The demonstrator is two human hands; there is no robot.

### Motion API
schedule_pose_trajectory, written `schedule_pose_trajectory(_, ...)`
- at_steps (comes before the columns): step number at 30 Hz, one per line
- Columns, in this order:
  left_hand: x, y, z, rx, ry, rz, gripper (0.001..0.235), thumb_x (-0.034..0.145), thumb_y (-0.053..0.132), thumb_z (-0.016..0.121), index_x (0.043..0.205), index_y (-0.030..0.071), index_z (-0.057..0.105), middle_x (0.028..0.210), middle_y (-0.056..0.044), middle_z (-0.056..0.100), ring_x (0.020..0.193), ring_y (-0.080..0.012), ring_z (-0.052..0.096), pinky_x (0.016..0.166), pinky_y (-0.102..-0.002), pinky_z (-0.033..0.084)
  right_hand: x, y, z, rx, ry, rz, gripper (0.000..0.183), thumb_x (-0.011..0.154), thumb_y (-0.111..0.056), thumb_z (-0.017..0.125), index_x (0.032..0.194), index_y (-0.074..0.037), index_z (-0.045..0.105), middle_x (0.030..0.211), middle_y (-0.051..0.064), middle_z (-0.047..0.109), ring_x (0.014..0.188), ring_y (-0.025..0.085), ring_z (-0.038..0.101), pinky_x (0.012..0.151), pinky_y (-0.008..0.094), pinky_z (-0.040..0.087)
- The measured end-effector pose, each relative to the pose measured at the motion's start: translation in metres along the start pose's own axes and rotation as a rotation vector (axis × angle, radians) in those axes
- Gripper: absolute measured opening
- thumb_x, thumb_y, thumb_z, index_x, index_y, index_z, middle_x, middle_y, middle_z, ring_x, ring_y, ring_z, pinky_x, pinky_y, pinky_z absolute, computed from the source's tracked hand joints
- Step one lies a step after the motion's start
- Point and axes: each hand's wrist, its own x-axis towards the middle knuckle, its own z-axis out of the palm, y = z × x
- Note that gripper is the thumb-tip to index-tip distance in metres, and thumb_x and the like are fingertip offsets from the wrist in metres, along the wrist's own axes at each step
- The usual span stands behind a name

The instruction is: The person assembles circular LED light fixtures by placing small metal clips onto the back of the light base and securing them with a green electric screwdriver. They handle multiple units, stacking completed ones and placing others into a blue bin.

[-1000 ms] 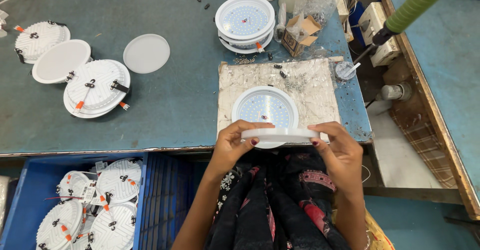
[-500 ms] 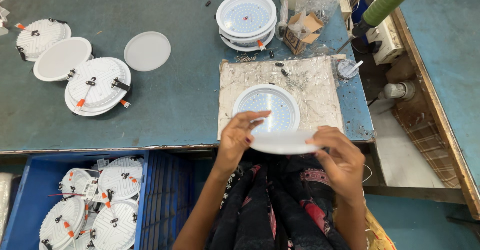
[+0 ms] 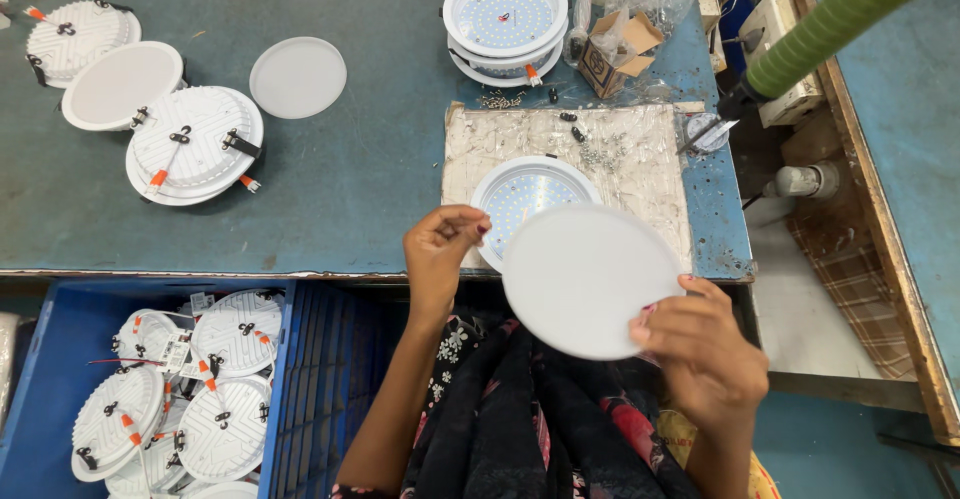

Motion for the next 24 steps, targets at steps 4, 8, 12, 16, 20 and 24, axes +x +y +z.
schedule_pose_trajectory(4, 0.039, -0.014, 0.001, 0.32, 0.063, 0.045, 0.026, 0.1, 0.018, 0.063, 0.112, -0.004, 0.073, 0.098, -0.015, 0.075, 0.088, -0.0186, 0.072, 0.081, -0.031, 0.059, 0.001, 0.009, 0.0, 0.15, 0.087, 0.154, 0.018, 0.089, 0.003, 0.07, 0.106, -0.002, 0.072, 0.103, 0.009, 0.074, 0.1, 0.022, 0.069, 0.107, 0.041, 0.052)
schedule_pose_trajectory(8, 0.094, -0.034, 0.006, 0.817, -0.142, 0.06, 0.052, 0.088, 0.034, 0.077, 0.122, -0.003, 0.065, 0.111, -0.02, 0.066, 0.1, -0.0252, 0.066, 0.085, -0.038, 0.054, 0.002, 0.014, -0.002, 0.191, 0.041, 0.191, 0.021, 0.086, 0.008, 0.07, 0.106, 0.002, 0.071, 0.107, 0.011, 0.073, 0.108, 0.026, 0.066, 0.106, 0.04, 0.051)
schedule_pose_trajectory(12, 0.145, -0.051, 0.021, 1.018, -0.556, -0.006, 0.043, 0.082, 0.039, 0.086, 0.094, 0.0, 0.075, 0.101, -0.015, 0.068, 0.092, -0.0253, 0.066, 0.08, -0.037, 0.055, 0.002, 0.012, 0.001, 0.171, -0.04, 0.172, 0.028, 0.077, 0.012, 0.068, 0.102, 0.0, 0.073, 0.099, 0.01, 0.074, 0.097, 0.022, 0.069, 0.109, 0.041, 0.051)
schedule_pose_trajectory(16, 0.162, -0.056, 0.036, 0.763, -0.747, -0.311, 0.032, 0.079, 0.026, 0.084, 0.093, 0.005, 0.065, 0.083, -0.005, 0.069, 0.077, -0.018, 0.066, 0.07, -0.034, 0.052, 0.0, 0.006, 0.003, 0.139, -0.071, 0.165, 0.026, 0.076, 0.01, 0.07, 0.099, -0.001, 0.075, 0.094, 0.008, 0.074, 0.095, 0.021, 0.07, 0.111, 0.043, 0.049)
schedule_pose_trajectory(20, 0.137, -0.034, 0.045, 0.265, -0.753, -0.378, 0.022, 0.085, 0.008, 0.078, 0.086, 0.007, 0.056, 0.077, 0.001, 0.059, 0.075, -0.0122, 0.058, 0.07, -0.029, 0.047, -0.003, 0.005, -0.004, 0.151, -0.109, 0.157, 0.024, 0.075, 0.008, 0.069, 0.096, -0.003, 0.075, 0.094, 0.005, 0.076, 0.096, 0.02, 0.071, 0.115, 0.044, 0.044)
schedule_pose_trajectory(24, 0.084, 0.008, 0.052, 0.266, -0.687, 0.035, 0.034, 0.083, -0.004, 0.07, 0.08, 0.006, 0.038, 0.077, 0.004, 0.044, 0.084, -0.0057, 0.057, 0.078, -0.025, 0.053, -0.007, 0.01, -0.009, 0.178, -0.193, 0.125, 0.026, 0.073, 0.006, 0.071, 0.095, -0.006, 0.077, 0.092, 0.004, 0.075, 0.096, 0.019, 0.072, 0.118, 0.046, 0.041)
